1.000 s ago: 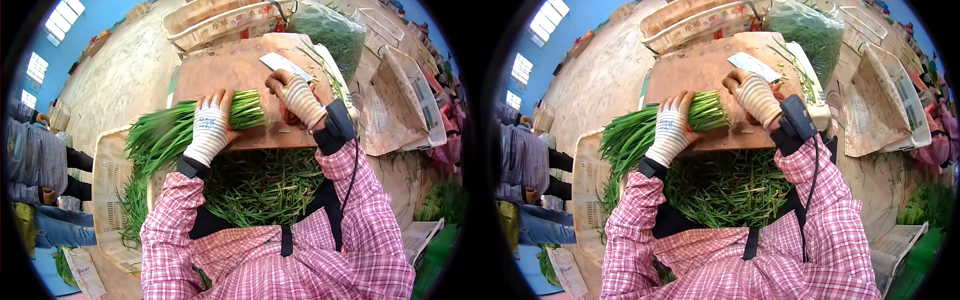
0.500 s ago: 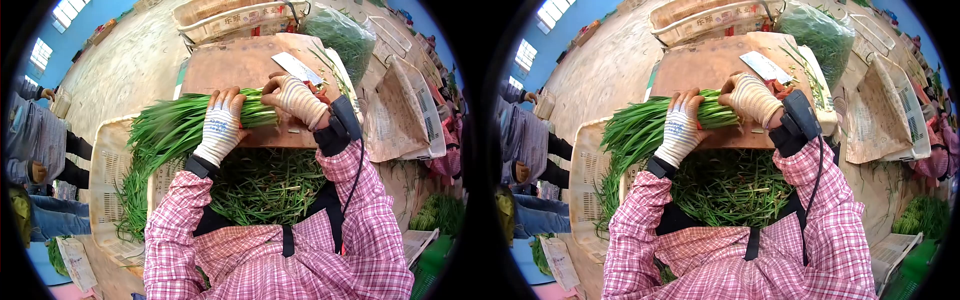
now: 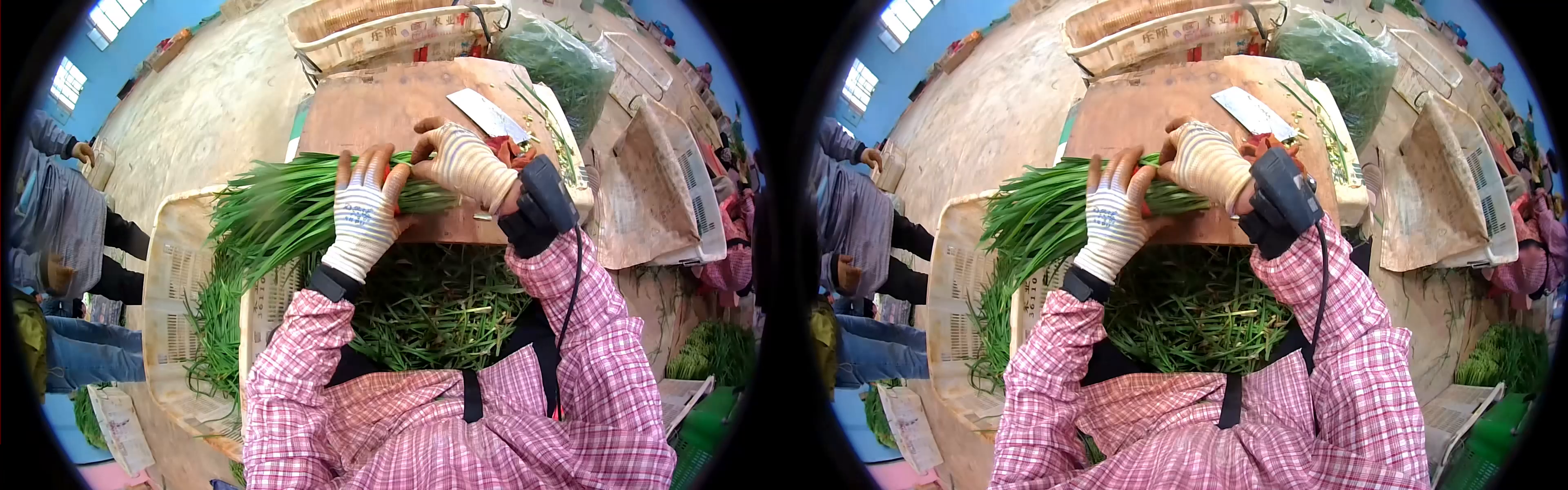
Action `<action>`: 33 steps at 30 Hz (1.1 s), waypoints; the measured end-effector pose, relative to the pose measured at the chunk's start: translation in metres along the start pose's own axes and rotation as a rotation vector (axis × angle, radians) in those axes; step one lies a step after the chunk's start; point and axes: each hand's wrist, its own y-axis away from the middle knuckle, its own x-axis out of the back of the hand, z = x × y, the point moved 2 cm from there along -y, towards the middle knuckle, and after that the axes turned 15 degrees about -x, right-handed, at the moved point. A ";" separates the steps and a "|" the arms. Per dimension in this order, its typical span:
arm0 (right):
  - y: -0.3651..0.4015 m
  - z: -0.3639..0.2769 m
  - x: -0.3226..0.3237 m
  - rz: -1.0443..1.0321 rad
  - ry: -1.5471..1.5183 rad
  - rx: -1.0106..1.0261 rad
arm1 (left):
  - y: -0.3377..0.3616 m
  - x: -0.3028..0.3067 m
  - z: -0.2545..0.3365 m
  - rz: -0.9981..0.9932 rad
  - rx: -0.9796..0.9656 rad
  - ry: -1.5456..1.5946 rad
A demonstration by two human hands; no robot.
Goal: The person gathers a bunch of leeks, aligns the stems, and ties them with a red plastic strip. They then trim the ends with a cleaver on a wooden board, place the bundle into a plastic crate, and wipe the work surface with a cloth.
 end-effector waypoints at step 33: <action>0.114 0.113 0.150 0.067 0.717 -0.314 | 0.015 -0.005 0.005 0.151 0.086 -0.022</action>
